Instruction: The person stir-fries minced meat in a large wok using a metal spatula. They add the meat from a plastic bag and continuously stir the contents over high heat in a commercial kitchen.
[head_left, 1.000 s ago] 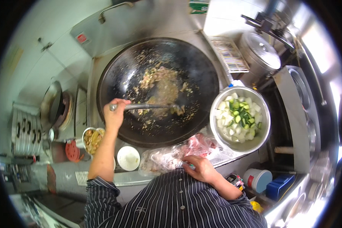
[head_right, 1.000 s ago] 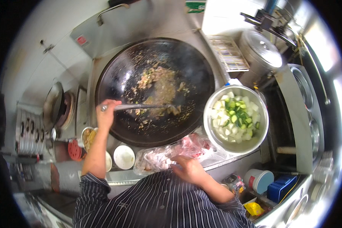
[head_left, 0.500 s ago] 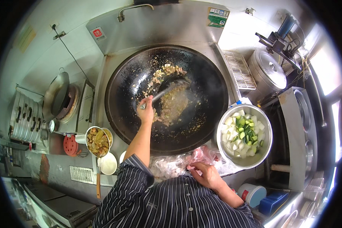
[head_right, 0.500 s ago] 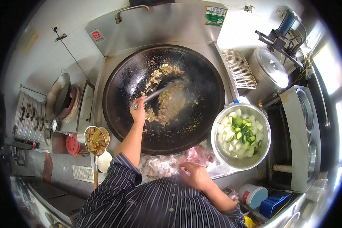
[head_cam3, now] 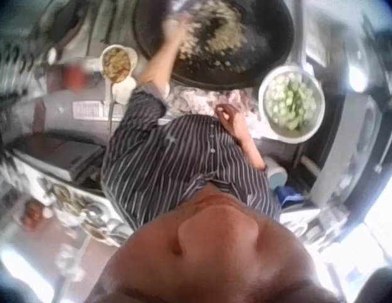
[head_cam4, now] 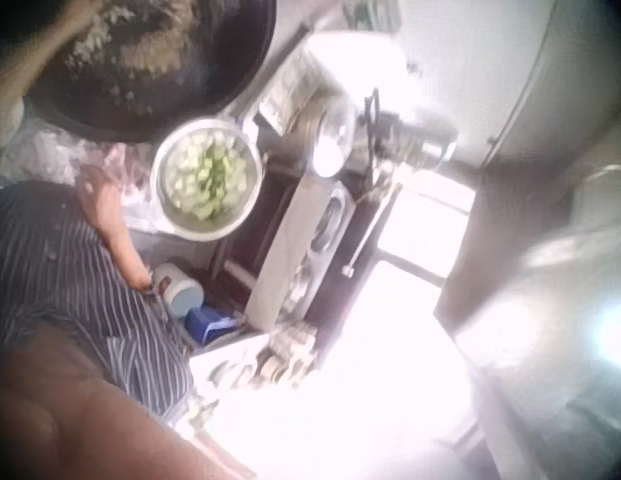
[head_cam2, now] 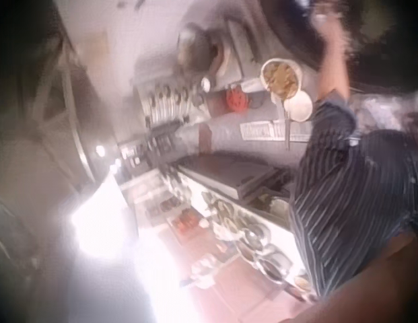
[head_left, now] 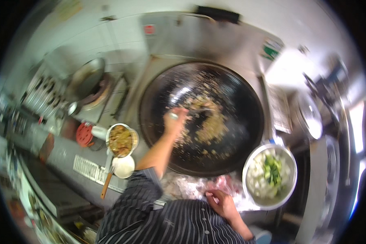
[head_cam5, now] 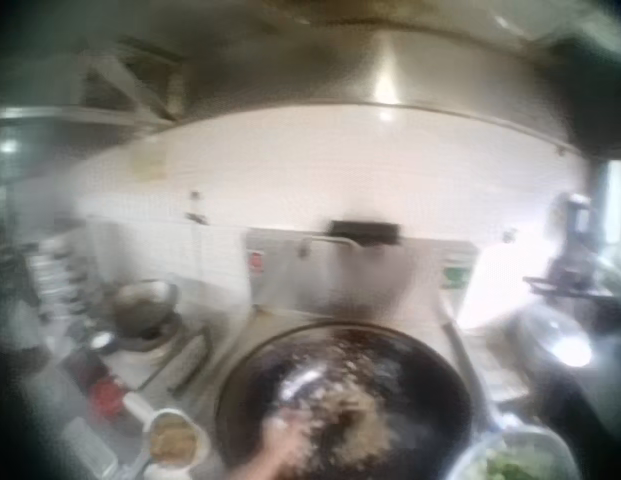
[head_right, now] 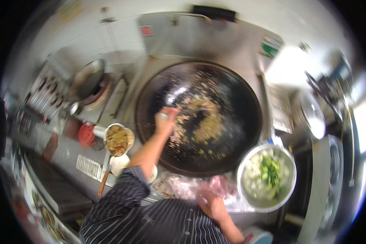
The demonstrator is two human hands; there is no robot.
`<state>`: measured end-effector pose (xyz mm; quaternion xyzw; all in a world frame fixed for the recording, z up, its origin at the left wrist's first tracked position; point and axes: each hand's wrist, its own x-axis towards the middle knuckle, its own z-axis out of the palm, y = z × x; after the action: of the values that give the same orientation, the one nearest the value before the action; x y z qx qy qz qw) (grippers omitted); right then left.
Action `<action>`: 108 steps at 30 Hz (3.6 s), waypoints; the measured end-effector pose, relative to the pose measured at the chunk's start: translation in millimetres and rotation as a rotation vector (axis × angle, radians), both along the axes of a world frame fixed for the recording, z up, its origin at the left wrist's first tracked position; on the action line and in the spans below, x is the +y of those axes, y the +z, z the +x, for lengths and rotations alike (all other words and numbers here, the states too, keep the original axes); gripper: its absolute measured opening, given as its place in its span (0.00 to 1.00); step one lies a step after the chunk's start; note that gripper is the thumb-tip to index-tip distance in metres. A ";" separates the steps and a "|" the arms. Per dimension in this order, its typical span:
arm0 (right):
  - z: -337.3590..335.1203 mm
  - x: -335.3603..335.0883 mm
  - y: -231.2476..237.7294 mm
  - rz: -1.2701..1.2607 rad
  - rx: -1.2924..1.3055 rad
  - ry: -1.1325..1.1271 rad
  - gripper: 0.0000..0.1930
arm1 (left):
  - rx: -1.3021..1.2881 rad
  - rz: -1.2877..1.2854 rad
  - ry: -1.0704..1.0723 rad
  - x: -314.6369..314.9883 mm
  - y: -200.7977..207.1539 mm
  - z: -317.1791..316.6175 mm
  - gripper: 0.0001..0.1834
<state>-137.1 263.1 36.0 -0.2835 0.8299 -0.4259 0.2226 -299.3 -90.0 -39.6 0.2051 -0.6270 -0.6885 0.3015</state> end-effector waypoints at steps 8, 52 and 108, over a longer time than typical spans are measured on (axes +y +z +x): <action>2.2 -5.1 -11.3 -0.065 -0.064 0.015 0.13 | -0.173 -0.141 -0.181 0.1 41.0 49.0 0.11; -228.0 -110.7 -125.7 -0.651 -0.205 -0.286 0.14 | -1.360 -0.094 -0.171 16.9 -106.5 422.2 0.39; -217.0 -101.4 -116.6 -0.648 -0.135 -0.350 0.09 | -1.266 -0.240 -0.325 -22.3 -133.8 425.3 0.38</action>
<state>-354.0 161.7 -80.7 -0.1644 0.6714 -0.7158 0.0993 126.0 -112.4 -173.4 0.4380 -0.7782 -0.3971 -0.2119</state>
